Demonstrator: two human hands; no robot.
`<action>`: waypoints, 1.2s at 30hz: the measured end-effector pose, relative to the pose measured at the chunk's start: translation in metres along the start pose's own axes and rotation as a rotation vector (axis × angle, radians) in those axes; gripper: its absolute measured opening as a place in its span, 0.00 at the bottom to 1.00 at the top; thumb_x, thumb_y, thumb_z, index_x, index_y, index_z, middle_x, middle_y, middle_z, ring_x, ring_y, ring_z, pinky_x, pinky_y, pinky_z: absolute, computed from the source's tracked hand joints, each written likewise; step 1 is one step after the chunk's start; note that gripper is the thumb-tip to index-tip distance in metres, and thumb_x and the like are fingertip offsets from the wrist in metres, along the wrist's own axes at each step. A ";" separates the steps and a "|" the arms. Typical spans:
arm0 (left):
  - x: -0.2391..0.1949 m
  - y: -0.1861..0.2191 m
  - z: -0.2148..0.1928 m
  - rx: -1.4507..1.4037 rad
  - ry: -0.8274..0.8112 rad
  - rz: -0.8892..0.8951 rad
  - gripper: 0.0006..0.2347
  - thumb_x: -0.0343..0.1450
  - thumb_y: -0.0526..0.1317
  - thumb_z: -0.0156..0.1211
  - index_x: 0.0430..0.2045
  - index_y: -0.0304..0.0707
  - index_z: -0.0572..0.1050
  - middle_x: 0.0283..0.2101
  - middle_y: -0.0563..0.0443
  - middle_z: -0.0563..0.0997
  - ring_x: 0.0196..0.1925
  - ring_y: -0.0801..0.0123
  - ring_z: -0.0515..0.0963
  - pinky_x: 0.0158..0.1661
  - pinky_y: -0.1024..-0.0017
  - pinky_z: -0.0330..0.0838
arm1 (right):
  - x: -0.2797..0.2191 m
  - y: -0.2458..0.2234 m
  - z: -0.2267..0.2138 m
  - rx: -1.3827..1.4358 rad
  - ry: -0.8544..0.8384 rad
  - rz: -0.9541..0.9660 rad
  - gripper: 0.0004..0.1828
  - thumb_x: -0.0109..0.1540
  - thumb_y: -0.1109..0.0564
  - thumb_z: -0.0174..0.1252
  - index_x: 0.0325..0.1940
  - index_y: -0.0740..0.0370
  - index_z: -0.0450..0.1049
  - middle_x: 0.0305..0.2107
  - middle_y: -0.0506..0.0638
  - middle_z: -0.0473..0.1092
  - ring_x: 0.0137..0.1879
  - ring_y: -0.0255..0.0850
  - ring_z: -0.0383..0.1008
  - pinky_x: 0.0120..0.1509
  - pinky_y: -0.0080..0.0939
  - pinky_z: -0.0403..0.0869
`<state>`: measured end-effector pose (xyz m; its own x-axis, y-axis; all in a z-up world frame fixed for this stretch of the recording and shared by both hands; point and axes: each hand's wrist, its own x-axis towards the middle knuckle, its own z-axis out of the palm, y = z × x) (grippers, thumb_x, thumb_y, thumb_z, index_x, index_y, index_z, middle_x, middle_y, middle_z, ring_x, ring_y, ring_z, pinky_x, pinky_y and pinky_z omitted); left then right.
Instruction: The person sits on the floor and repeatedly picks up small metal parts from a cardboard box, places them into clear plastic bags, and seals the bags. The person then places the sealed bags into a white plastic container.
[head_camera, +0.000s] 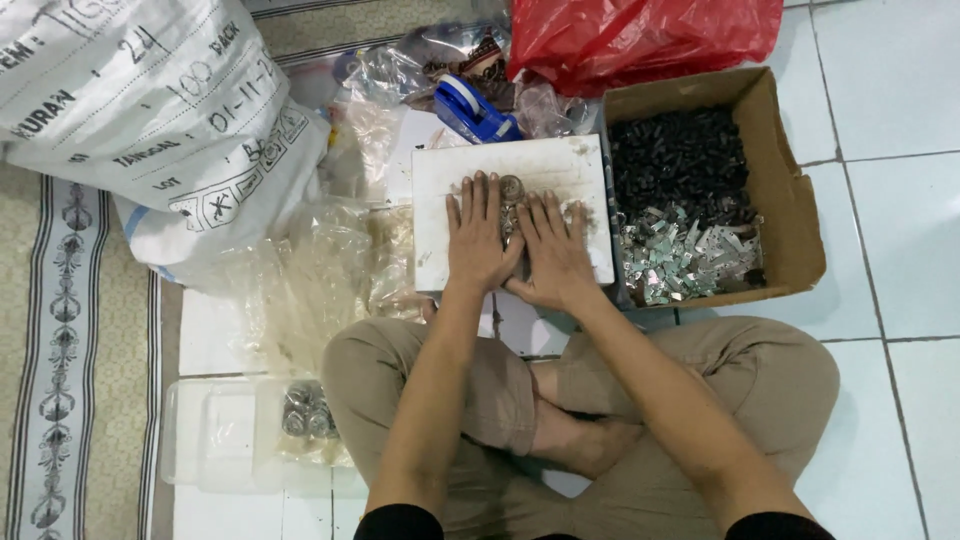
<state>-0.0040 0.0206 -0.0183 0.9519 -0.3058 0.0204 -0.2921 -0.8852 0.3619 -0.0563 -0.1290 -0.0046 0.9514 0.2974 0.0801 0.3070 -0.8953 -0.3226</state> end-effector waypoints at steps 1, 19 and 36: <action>0.001 0.001 -0.002 0.002 0.003 0.003 0.41 0.67 0.57 0.45 0.77 0.42 0.43 0.79 0.35 0.45 0.81 0.45 0.40 0.74 0.41 0.29 | 0.001 0.001 -0.003 -0.001 0.004 0.000 0.61 0.50 0.31 0.56 0.79 0.66 0.50 0.77 0.66 0.44 0.82 0.63 0.34 0.79 0.77 0.28; 0.013 -0.010 -0.011 -0.179 0.068 -0.051 0.33 0.72 0.56 0.43 0.75 0.44 0.53 0.77 0.34 0.53 0.80 0.45 0.47 0.74 0.42 0.36 | 0.009 0.003 -0.021 0.051 -0.033 0.033 0.70 0.46 0.26 0.62 0.80 0.68 0.45 0.77 0.68 0.43 0.83 0.62 0.33 0.79 0.75 0.27; -0.038 -0.185 -0.116 -0.045 0.298 -0.480 0.18 0.68 0.43 0.59 0.50 0.34 0.79 0.43 0.35 0.82 0.50 0.44 0.82 0.49 0.51 0.76 | 0.013 0.005 -0.020 0.093 0.068 0.068 0.62 0.54 0.25 0.57 0.79 0.68 0.48 0.72 0.74 0.50 0.79 0.68 0.44 0.77 0.79 0.41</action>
<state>0.0245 0.2362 0.0222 0.9638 0.2457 0.1035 0.1784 -0.8828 0.4346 -0.0423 -0.1362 0.0132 0.9703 0.2112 0.1175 0.2412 -0.8772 -0.4151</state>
